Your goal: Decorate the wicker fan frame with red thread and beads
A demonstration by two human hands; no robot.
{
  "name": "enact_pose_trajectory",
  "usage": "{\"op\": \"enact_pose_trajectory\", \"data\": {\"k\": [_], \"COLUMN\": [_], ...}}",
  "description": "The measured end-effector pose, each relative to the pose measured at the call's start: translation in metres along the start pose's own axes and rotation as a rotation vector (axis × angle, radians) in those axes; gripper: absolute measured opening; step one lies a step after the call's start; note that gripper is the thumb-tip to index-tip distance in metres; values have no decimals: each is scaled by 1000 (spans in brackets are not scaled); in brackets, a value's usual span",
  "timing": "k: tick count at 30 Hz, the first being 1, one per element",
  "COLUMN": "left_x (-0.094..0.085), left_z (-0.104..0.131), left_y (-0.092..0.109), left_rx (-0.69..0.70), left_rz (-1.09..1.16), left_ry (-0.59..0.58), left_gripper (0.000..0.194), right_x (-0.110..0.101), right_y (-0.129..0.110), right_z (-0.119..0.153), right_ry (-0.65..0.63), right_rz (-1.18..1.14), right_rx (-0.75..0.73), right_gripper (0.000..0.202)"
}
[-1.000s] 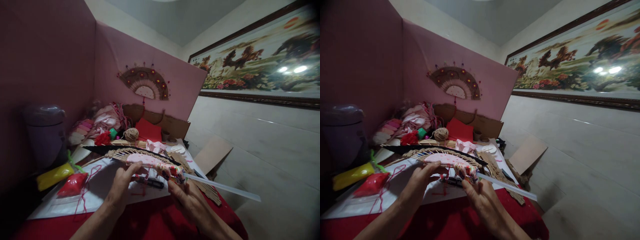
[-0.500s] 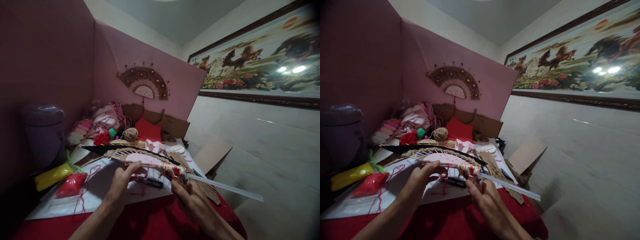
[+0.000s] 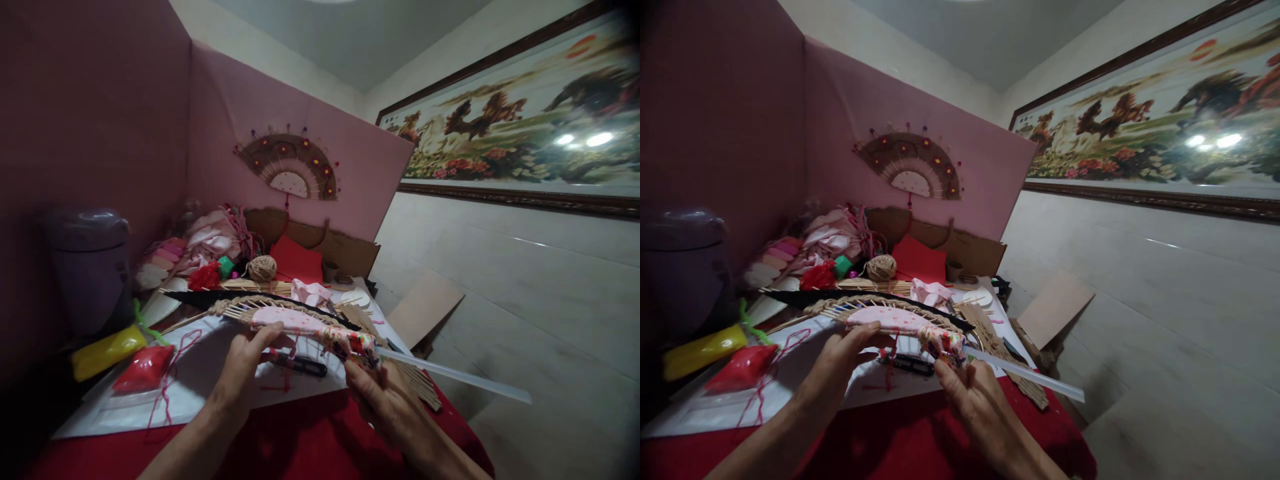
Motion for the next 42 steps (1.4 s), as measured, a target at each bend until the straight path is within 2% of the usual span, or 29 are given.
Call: {"op": "enact_pose_trajectory", "data": {"k": [4, 12, 19, 30, 42], "left_x": [-1, -1, 1, 1, 2], "left_z": [-3, -2, -2, -1, 0], "left_y": [-3, -3, 0, 0, 1], "left_rx": [2, -9, 2, 7, -9], "left_rz": [28, 33, 26, 4, 69], "left_ry": [19, 11, -9, -17, -6], "left_gripper": [44, 43, 41, 41, 43], "right_x": [-3, -4, -1, -2, 35], "right_y": [5, 3, 10, 11, -11], "right_z": [1, -1, 2, 3, -6], "right_ry": [0, -1, 27, 58, -116], "right_rz": [28, 9, -122, -181, -172], "right_rx": [58, 52, 126, 63, 17], "right_gripper": [51, 55, 52, 57, 52]}}
Point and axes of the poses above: each hand's wrist, its own z-axis away from the middle knuckle, its own x-axis out of the palm, y = z × x, the point moved 6 cm from there along -z, towards the middle knuckle, and after that the axes turned 13 degrees about -z, right-handed, at the moved point
